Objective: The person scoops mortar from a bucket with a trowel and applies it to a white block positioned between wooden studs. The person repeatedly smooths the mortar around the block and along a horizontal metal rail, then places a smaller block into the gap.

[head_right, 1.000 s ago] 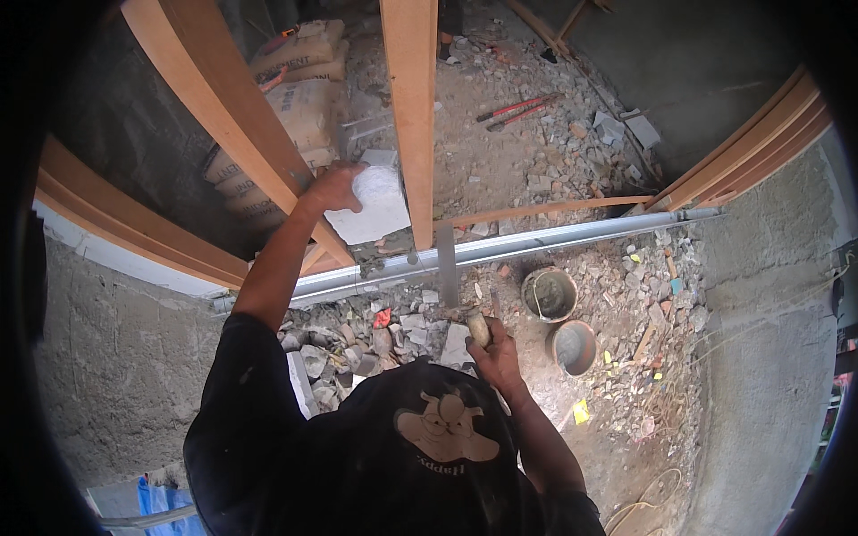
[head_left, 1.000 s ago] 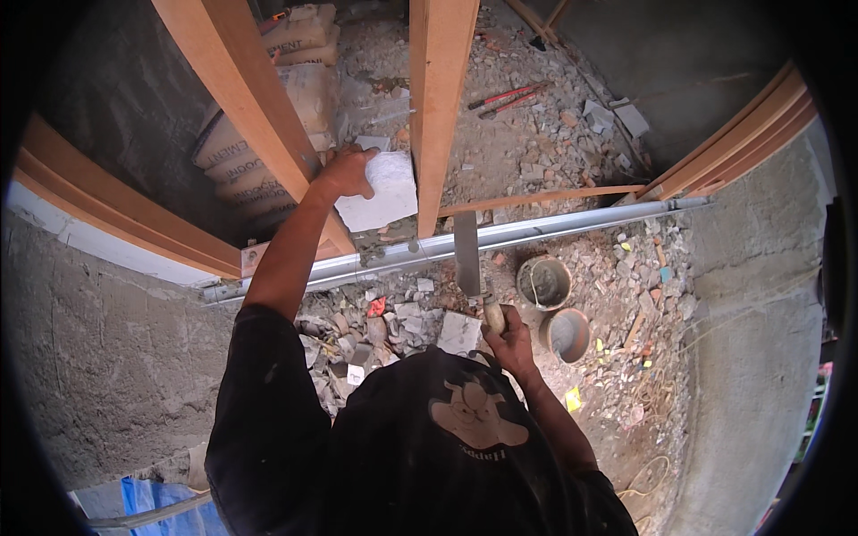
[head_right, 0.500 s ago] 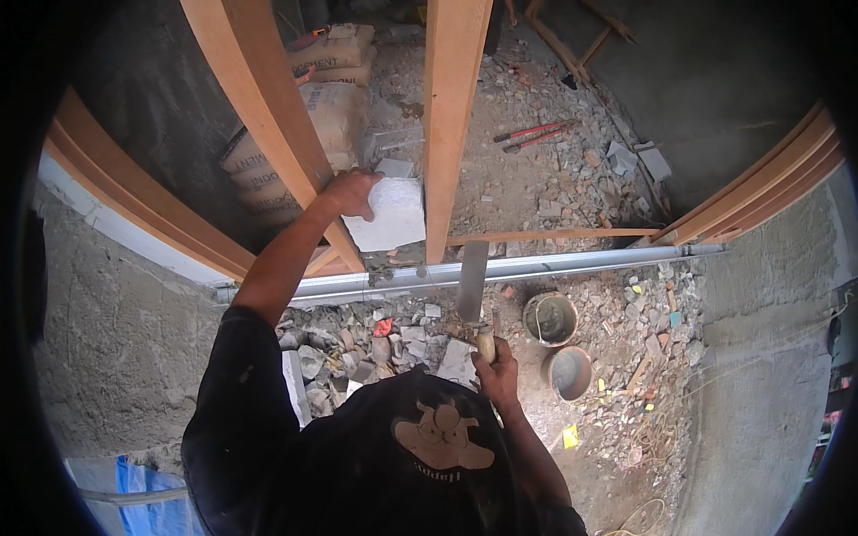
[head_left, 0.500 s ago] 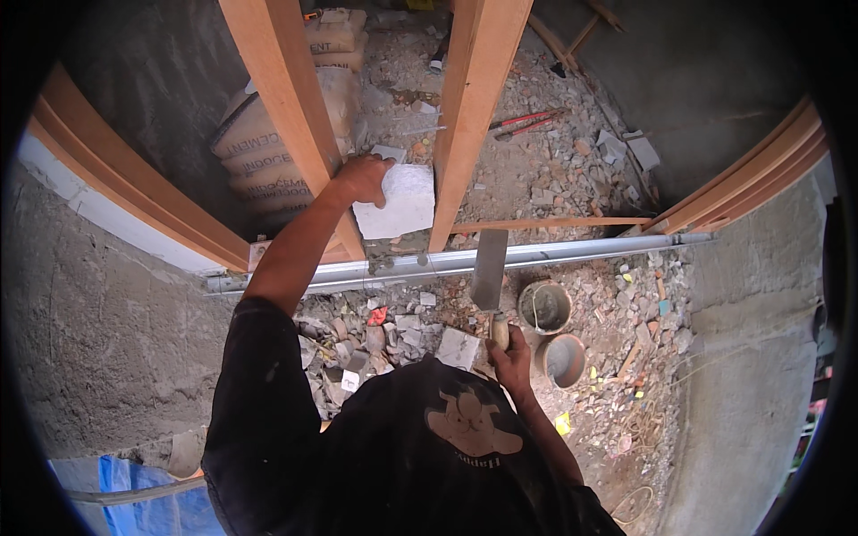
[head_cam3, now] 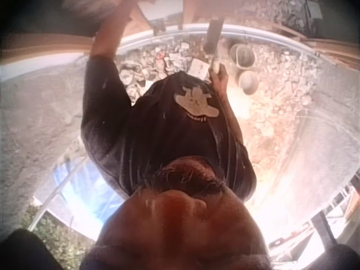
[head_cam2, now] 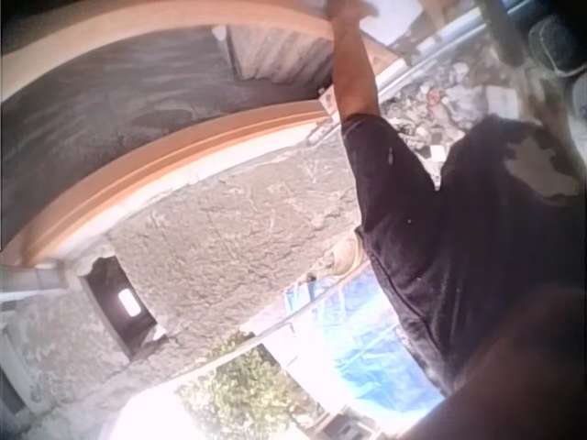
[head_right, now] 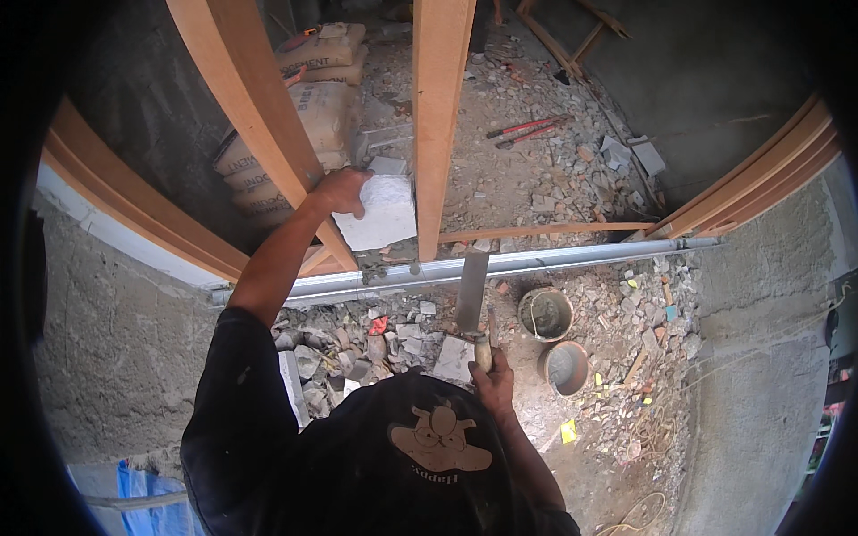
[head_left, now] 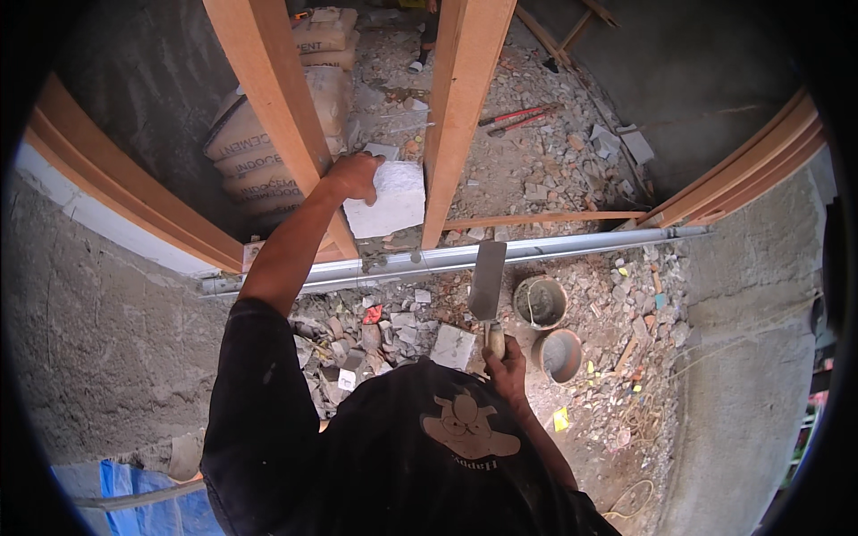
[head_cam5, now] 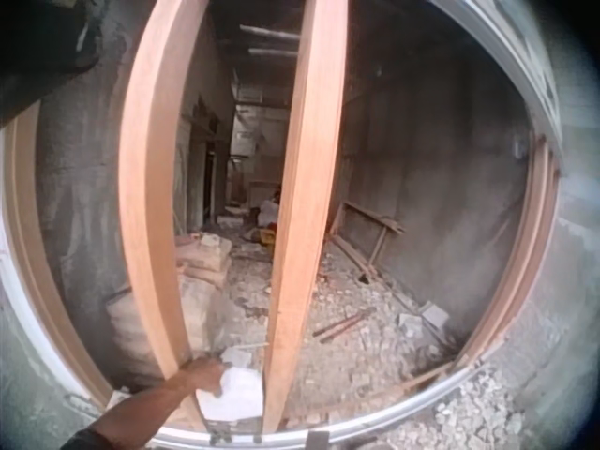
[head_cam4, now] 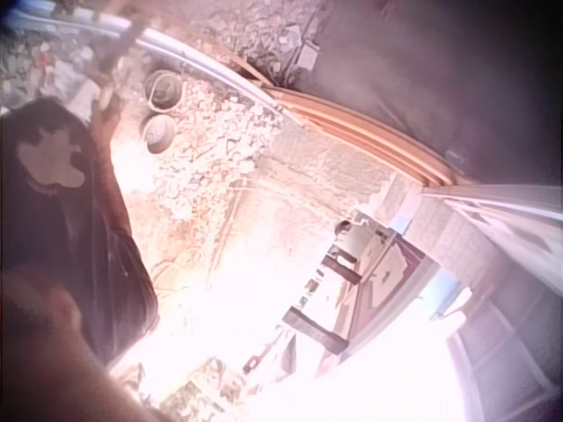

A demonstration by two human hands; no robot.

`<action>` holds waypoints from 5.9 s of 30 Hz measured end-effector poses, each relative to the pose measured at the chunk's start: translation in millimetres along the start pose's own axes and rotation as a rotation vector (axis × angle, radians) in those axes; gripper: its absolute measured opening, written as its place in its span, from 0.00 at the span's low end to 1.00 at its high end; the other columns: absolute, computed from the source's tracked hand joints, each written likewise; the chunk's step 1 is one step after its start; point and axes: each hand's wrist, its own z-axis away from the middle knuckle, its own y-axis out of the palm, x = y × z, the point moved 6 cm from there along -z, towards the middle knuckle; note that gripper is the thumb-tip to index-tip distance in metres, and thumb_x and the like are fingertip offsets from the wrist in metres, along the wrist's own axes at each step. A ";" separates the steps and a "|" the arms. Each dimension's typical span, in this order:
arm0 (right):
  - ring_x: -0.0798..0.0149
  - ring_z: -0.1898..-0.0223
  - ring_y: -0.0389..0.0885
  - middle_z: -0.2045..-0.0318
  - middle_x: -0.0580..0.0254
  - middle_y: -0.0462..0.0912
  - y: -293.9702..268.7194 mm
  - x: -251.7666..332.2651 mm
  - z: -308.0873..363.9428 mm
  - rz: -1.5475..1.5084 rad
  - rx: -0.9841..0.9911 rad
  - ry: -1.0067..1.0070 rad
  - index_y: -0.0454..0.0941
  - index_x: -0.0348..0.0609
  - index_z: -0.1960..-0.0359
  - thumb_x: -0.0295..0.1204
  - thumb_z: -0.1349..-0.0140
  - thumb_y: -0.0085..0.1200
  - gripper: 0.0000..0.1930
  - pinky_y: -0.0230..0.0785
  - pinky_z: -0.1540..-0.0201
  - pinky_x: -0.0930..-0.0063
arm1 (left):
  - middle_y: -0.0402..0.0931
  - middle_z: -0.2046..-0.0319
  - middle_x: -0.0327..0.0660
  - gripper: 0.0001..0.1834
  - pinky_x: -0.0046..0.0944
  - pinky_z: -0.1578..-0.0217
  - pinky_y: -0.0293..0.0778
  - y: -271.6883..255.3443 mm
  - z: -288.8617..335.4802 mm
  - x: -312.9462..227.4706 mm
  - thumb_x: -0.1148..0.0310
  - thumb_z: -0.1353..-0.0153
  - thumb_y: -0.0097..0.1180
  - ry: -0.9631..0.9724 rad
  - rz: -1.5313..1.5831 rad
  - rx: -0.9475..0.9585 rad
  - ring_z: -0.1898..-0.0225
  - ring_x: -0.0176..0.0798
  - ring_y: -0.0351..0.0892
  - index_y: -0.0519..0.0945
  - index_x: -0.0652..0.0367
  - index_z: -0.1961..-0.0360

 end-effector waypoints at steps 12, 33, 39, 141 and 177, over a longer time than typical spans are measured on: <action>0.76 0.79 0.70 0.75 0.67 0.75 -15.4 -15.8 5.2 -0.011 -0.096 -0.020 0.73 0.40 0.49 0.32 0.39 0.62 0.19 0.66 0.76 0.76 | 0.73 0.42 0.55 0.52 0.45 0.43 0.73 -2.7 0.0 0.6 0.68 0.69 0.72 -0.070 -0.022 0.036 0.41 0.53 0.74 0.67 0.63 0.36; 0.77 0.79 0.69 0.76 0.70 0.74 -89.2 -67.3 77.7 -0.224 -0.447 0.193 0.73 0.42 0.50 0.34 0.36 0.57 0.16 0.64 0.77 0.79 | 0.76 0.53 0.60 0.43 0.52 0.45 0.69 -49.9 76.4 -53.0 0.70 0.73 0.71 0.058 0.125 -0.193 0.47 0.63 0.73 0.71 0.66 0.47; 0.69 0.78 0.76 0.78 0.61 0.76 -151.1 -124.9 78.5 -0.077 -0.571 0.290 0.69 0.41 0.58 0.27 0.42 0.56 0.12 0.69 0.76 0.73 | 0.76 0.53 0.61 0.45 0.53 0.46 0.69 -29.2 140.8 -99.4 0.65 0.70 0.75 0.026 0.245 -0.161 0.48 0.64 0.73 0.70 0.65 0.45; 0.49 0.64 0.81 0.67 0.57 0.79 -490.4 -441.9 19.1 0.341 -0.692 0.364 0.73 0.46 0.60 0.34 0.46 0.64 0.15 0.75 0.63 0.58 | 0.70 0.50 0.55 0.44 0.52 0.44 0.66 568.9 -86.6 -696.2 0.69 0.65 0.75 0.093 0.388 0.379 0.46 0.57 0.71 0.66 0.67 0.44; 0.52 0.70 0.81 0.67 0.56 0.82 -533.6 -466.6 -47.2 0.210 -0.477 0.200 0.79 0.42 0.61 0.34 0.49 0.62 0.15 0.75 0.64 0.64 | 0.69 0.49 0.56 0.45 0.53 0.42 0.65 560.4 -74.7 -653.7 0.68 0.65 0.74 0.000 0.303 0.330 0.46 0.59 0.69 0.65 0.67 0.43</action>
